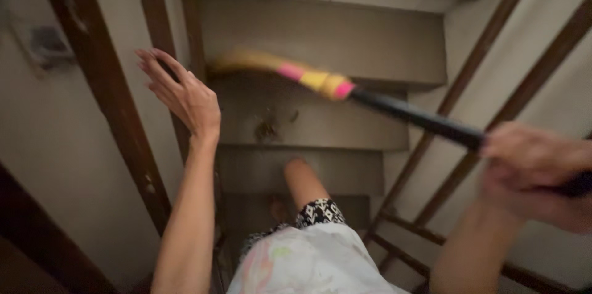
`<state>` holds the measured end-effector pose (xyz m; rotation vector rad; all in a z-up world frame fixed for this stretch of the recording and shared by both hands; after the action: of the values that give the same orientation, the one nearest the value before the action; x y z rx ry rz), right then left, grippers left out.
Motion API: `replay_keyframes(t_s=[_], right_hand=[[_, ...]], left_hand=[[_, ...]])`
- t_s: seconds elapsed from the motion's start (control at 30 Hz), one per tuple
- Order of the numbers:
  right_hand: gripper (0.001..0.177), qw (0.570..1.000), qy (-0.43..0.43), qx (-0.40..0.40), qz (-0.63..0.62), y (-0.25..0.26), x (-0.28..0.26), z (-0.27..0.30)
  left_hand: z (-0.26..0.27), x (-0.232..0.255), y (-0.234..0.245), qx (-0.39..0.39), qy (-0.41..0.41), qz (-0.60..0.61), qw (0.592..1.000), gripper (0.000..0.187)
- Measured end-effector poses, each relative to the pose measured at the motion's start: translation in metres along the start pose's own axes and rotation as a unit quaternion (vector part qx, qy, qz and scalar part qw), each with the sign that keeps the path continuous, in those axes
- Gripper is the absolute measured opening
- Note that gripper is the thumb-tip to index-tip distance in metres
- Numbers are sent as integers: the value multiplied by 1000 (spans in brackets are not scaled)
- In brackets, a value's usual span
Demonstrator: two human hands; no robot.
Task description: The person sweeps debris down a flight of stairs using a broom.
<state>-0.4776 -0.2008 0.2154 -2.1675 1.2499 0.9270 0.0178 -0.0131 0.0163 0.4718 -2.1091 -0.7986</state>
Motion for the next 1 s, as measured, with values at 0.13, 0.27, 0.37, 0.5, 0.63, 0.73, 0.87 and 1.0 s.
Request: replay_keyframes(t_s=[0.13,0.27,0.37,0.5,0.63,0.73,0.87,1.0], right_hand=[[31,949,-7,87,303,63,-7,-32],[18,846,52,-52,529,-8,84,-57],[12,845,114,-128,506,-102,127,-32],[35,920,136,-103,352,-213,106,3],[36,946,99,-102,290,-260,67,-7],[24,962,115,-111,224,-243,26,-31],[23,963,172,-60,200,-185,-11,-84],[15,926,143,17,348,-122,14,-104]], left_hand=[[31,23,1,-25,-82,-2,996,81],[36,53,-20,-81,-102,20,991,84],[29,69,-21,-118,-124,53,984,76],[25,87,8,-120,-137,83,980,62],[16,96,9,-146,-131,65,978,60],[11,100,1,-191,-114,42,974,58],[20,103,6,-213,-108,47,970,51],[17,80,8,-240,-38,-4,970,48]])
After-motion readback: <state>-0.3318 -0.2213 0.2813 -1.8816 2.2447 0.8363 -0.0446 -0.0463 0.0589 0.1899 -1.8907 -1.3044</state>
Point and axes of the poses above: each hand's wrist, its own z-axis away from the middle knuckle, its own y-axis out of the back of the hand, x = y × z, the point moved 6 cm from there along -z, towards the middle knuckle, and after that the axes turned 8 degrees about z, right-handed, at the moved point
